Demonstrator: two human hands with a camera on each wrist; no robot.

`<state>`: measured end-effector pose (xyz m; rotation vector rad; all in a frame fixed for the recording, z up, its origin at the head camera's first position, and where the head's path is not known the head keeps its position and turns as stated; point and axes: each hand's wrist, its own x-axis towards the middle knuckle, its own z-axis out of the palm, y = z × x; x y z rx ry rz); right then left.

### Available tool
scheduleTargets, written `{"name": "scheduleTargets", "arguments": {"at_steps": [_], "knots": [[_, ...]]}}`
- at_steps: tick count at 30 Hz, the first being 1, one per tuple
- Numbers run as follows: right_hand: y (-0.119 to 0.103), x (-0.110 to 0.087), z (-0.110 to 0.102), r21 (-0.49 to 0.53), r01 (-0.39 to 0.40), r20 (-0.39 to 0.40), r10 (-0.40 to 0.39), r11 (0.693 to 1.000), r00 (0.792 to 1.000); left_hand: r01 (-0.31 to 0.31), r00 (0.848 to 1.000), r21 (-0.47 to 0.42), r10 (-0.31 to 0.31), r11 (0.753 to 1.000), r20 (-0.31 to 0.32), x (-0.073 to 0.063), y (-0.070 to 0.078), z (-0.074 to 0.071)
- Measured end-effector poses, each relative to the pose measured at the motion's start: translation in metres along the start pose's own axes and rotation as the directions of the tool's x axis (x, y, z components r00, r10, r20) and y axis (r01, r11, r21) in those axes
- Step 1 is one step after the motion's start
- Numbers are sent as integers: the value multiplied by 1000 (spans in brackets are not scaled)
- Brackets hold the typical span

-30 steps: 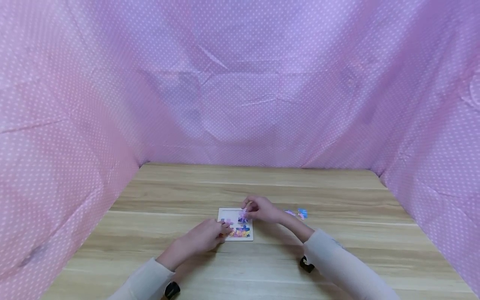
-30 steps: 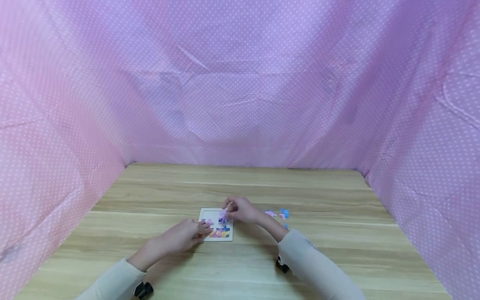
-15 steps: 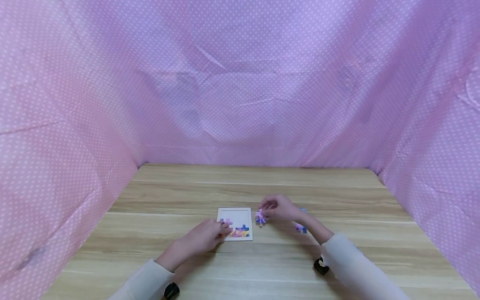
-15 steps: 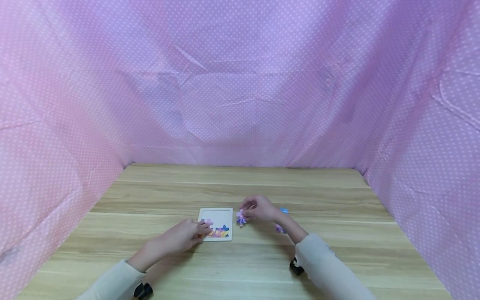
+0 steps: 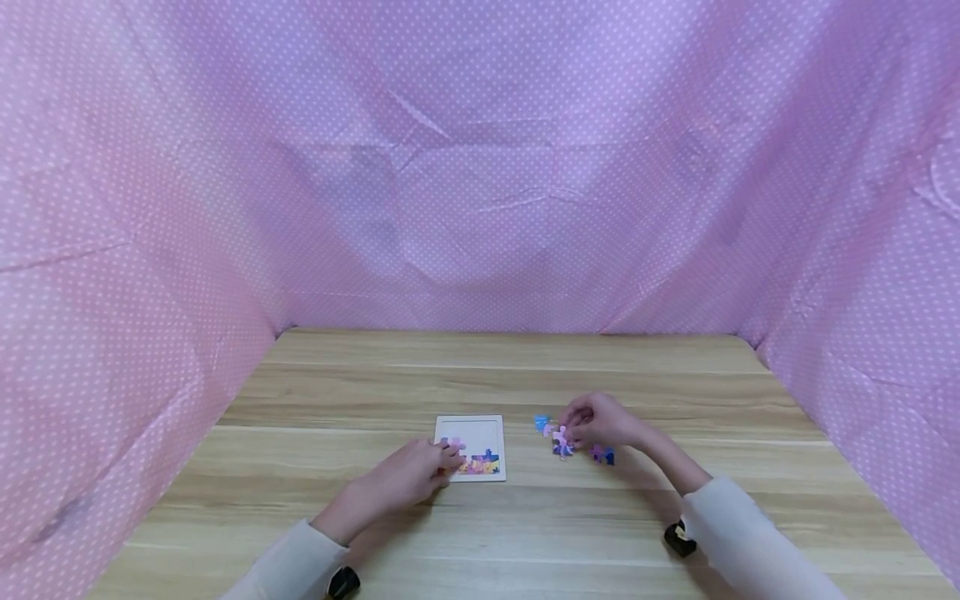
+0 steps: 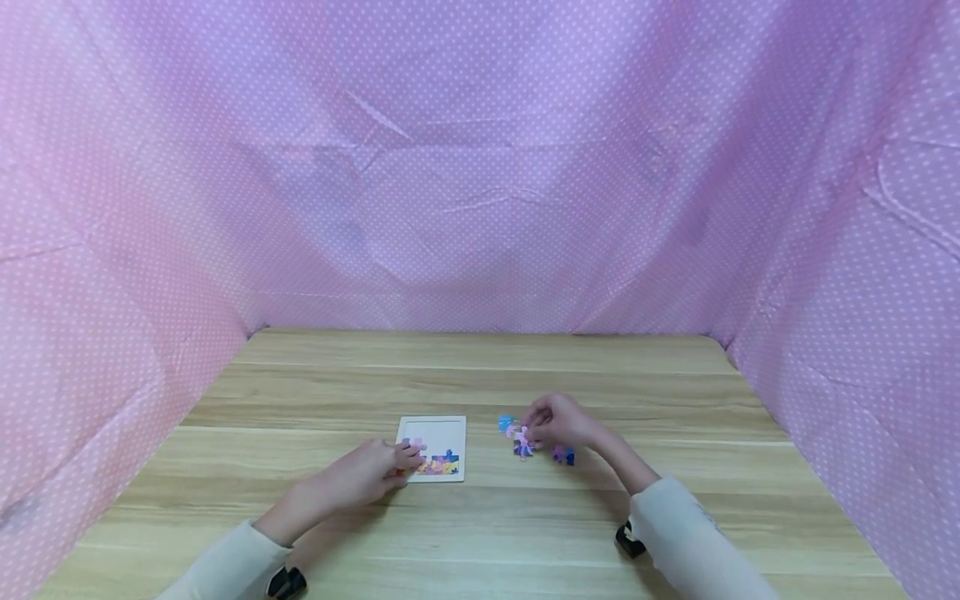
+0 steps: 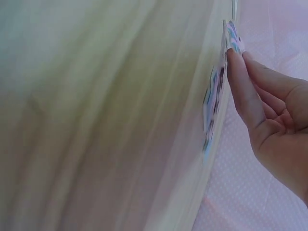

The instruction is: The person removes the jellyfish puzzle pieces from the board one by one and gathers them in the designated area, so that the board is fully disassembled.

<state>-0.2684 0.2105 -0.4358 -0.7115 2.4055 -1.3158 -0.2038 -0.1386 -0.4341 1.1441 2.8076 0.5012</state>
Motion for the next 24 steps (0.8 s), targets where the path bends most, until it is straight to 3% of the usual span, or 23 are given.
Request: {"name": "scheduleTargets", "arguments": {"at_steps": [7, 15, 24], "knots": [[2, -11, -5, 29, -11, -4, 11, 1000, 1000, 2, 1000, -1, -2, 1000, 1, 1, -1, 0], [7, -16, -9, -13, 17, 18, -17, 1000, 1000, 5, 1000, 3, -5, 1000, 2, 0, -1, 1], [11, -15, -15, -8, -37, 26, 37, 999, 999, 1, 1000, -13, -1, 1000, -2, 0, 0, -1]]}}
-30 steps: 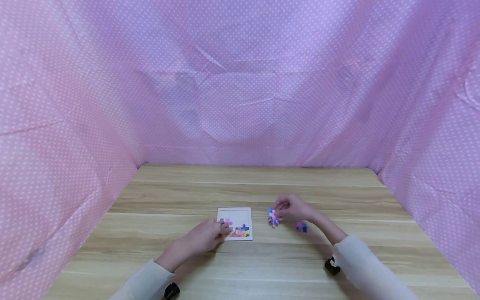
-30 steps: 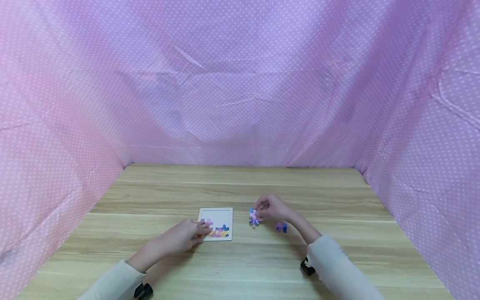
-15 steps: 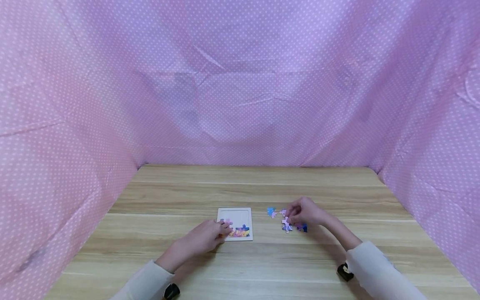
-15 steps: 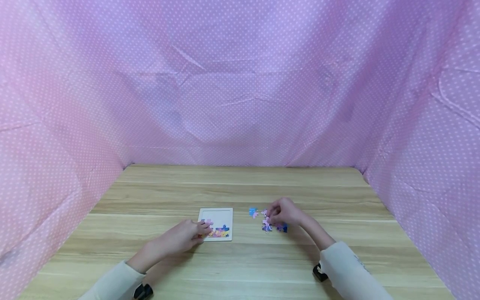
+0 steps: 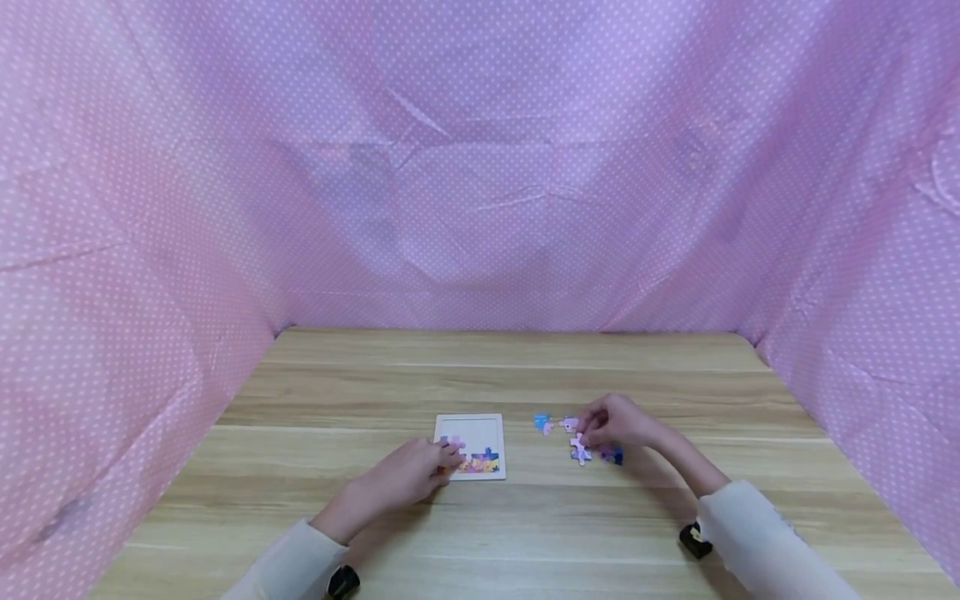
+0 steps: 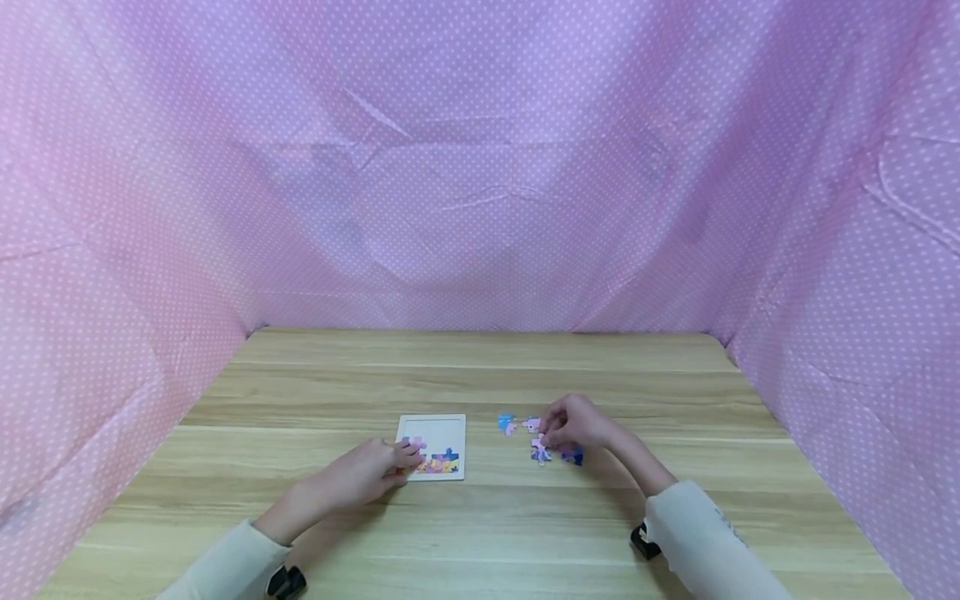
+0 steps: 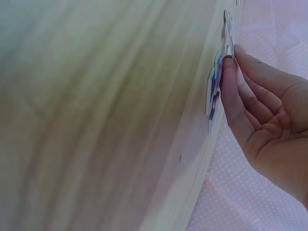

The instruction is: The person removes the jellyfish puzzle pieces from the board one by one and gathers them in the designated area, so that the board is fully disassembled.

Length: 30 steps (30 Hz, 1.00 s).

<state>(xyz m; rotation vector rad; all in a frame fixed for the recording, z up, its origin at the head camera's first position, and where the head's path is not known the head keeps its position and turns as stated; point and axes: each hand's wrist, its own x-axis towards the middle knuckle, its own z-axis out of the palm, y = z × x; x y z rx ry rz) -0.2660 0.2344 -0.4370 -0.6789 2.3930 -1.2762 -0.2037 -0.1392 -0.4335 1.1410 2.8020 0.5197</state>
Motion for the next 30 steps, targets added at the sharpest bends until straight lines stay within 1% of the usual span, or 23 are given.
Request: {"name": "scheduleTargets", "arguments": {"at_steps": [6, 10, 14, 20, 25, 30], "knots": [[-4, 2, 1, -43, 49, 9, -48, 998, 999, 9, 1000, -4, -9, 1000, 7, -1, 0, 0], [-4, 3, 0, -74, 65, 12, -65, 995, 998, 4, 1000, 3, -4, 1000, -2, -1, 0, 1], [-2, 3, -1, -110, 49, 8, -49, 993, 999, 7, 1000, 15, -7, 1000, -7, -1, 0, 2], [-4, 3, 0, -97, 1, -4, -2, 995, 1000, 9, 1000, 43, -8, 999, -15, -1, -3, 3], [-5, 3, 1, -97, 7, -6, -8, 995, 1000, -12, 1000, 41, 13, 999, -19, -3, -3, 2], [-7, 3, -1, -112, 5, -3, -5, 994, 1000, -10, 1000, 40, 10, 999, -6, -3, -2, 1]]}}
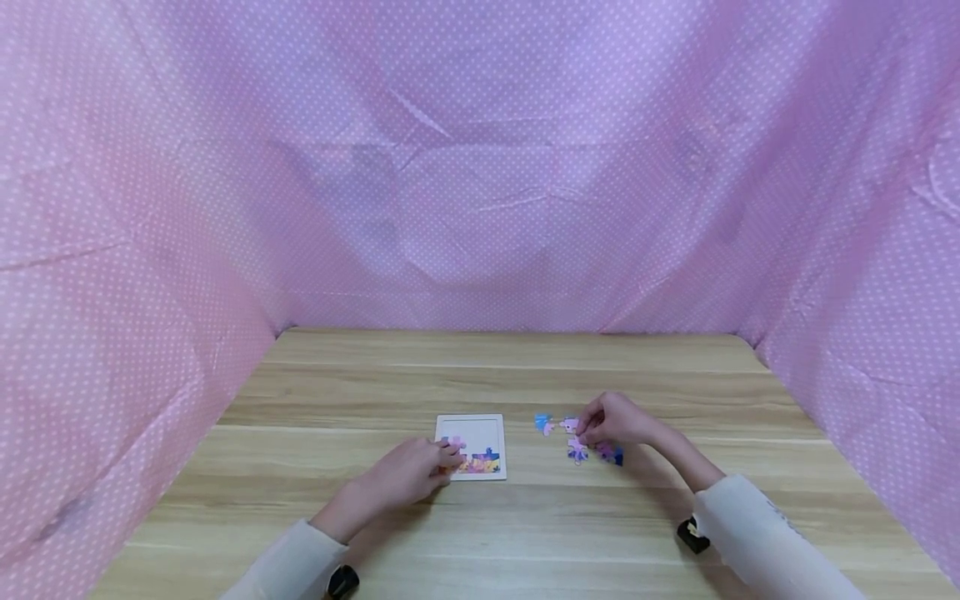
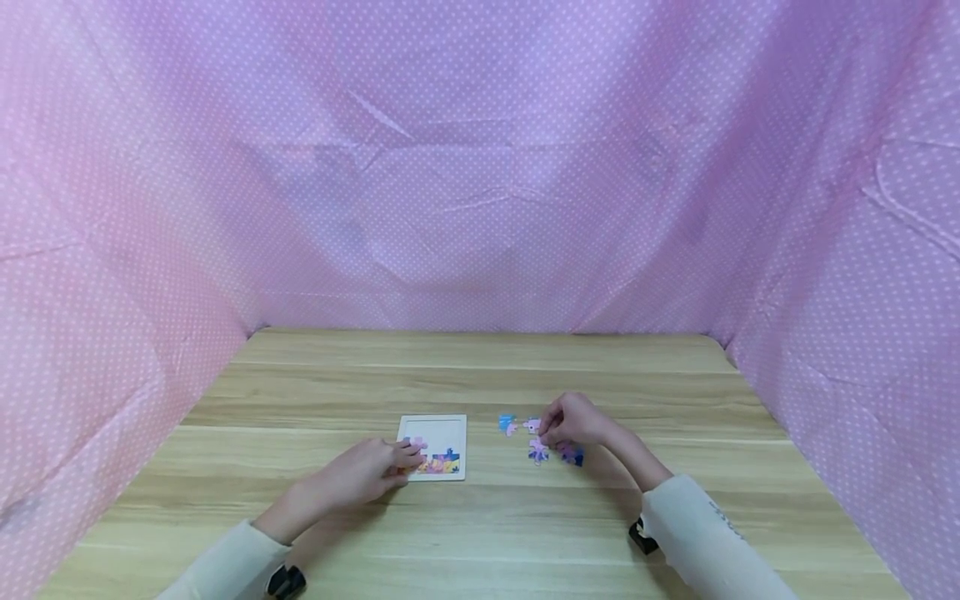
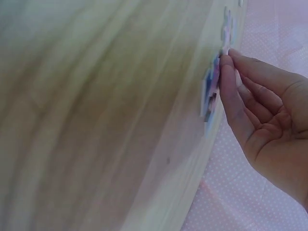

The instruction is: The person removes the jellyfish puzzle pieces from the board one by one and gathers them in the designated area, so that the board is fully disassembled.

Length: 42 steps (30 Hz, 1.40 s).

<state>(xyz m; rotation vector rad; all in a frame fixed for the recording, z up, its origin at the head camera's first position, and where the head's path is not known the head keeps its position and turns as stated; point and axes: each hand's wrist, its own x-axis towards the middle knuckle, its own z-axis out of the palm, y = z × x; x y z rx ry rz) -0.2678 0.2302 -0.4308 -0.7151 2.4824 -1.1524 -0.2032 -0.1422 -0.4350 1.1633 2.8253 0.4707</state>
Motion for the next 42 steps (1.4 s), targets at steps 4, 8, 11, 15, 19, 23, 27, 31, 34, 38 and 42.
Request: {"name": "scheduleTargets", "arguments": {"at_steps": [4, 8, 11, 15, 19, 23, 27, 31, 34, 38, 42], "knots": [[-2, 4, -3, -48, 33, -17, -34, 998, 999, 7, 1000, 8, -7, 1000, 13, 1, -1, -1], [-9, 11, -3, -92, 64, -31, -67, 994, 997, 6, 1000, 4, -6, 1000, 14, 3, -1, -1], [-16, 16, 0, -88, 67, -33, -70, 994, 997, 6, 1000, -1, -6, 1000, 13, 3, -1, -1], [-24, 25, 7, -73, 76, -27, -78, 994, 997, -12, 1000, 16, 12, 1000, 1, 2, -2, 0], [-31, 36, 16, -55, 116, -2, -116, 992, 993, -44, 999, 44, 46, 998, -25, 1, -1, -1], [-39, 46, 26, -42, 150, 15, -149, 988, 989, -62, 997, 33, 63, 998, -42, 1, -1, 0], [-48, 56, 37, -54, 177, 39, -175, 983, 984, -65, 997, 13, 65, 998, -43, 1, -2, 0], [-56, 66, 46, -46, 187, 52, -185, 981, 981, -63, 997, 6, 63, 998, -49, 0, -2, 0], [-63, 73, 53, -48, 200, 51, -197, 979, 979, -67, 996, 5, 67, 998, -52, -1, -2, -2], [-72, 84, 64, -53, 178, 68, -175, 983, 982, -81, 996, -4, 81, 997, -48, -1, -3, -3], [-77, 91, 76, -31, 148, 105, -144, 988, 984, -95, 994, -21, 94, 995, -47, 0, -3, -3]]}}
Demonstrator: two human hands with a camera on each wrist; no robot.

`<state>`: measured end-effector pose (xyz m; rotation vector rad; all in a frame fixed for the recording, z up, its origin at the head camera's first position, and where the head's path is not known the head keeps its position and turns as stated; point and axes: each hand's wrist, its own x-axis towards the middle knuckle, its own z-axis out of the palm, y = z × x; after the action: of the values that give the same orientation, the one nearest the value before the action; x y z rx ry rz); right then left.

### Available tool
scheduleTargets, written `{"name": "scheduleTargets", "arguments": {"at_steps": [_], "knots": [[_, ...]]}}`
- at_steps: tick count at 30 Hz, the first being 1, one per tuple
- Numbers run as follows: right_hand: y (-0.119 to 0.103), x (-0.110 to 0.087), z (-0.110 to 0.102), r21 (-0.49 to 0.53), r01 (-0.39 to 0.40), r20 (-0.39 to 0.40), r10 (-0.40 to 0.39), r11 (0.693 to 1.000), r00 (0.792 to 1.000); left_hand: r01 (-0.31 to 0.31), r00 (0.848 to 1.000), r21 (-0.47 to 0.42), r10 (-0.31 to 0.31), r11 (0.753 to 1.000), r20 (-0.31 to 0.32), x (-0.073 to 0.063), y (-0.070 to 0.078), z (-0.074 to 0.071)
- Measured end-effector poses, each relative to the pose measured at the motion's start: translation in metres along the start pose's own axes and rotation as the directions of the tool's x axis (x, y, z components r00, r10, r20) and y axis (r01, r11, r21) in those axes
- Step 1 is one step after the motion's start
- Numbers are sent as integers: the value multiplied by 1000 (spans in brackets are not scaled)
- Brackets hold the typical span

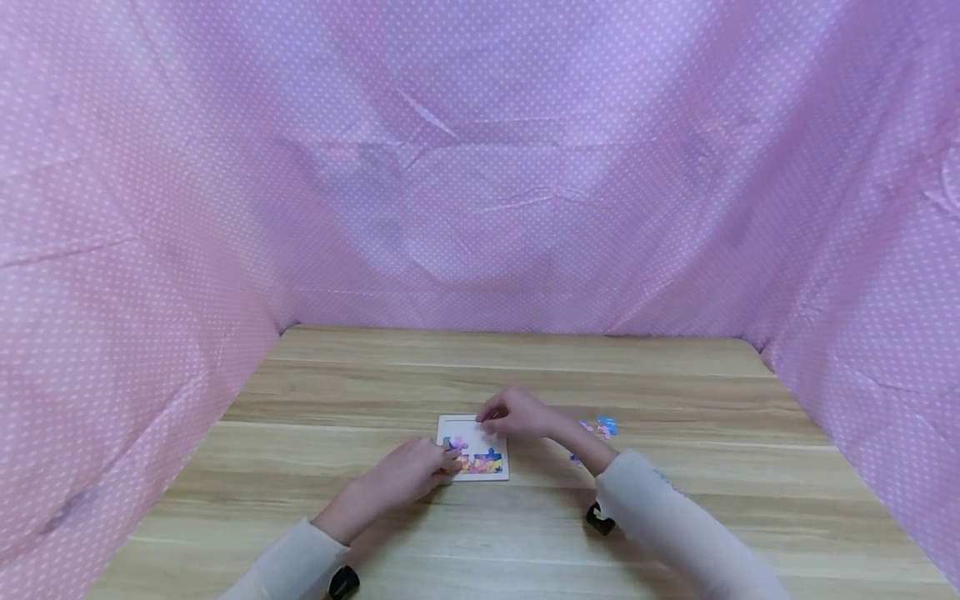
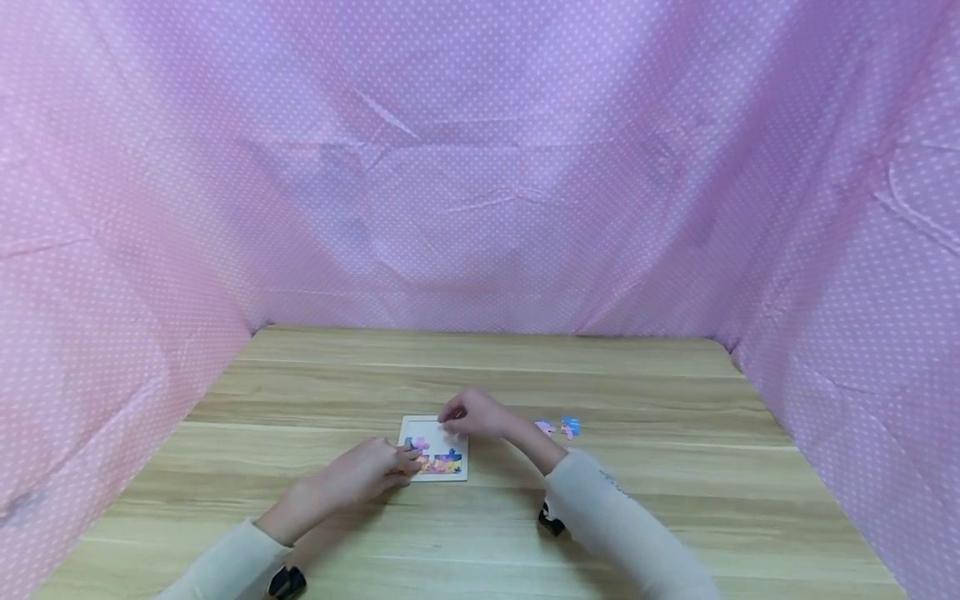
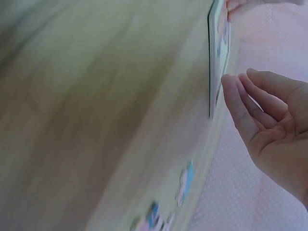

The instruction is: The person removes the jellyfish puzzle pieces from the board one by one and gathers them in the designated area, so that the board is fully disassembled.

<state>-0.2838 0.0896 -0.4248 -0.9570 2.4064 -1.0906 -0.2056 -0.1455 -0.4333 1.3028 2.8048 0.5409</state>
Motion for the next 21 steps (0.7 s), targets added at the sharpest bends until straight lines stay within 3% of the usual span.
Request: {"name": "scheduleTargets", "arguments": {"at_steps": [12, 21], "knots": [[-17, 19, 19, -65, -20, 69, 25, 998, 997, 34, 999, 51, -33, 998, -25, 0, 6, 2], [-20, 27, 30, -76, 24, 76, -18, 997, 997, -26, 999, 65, 28, 998, -24, 4, 3, 6]]}}
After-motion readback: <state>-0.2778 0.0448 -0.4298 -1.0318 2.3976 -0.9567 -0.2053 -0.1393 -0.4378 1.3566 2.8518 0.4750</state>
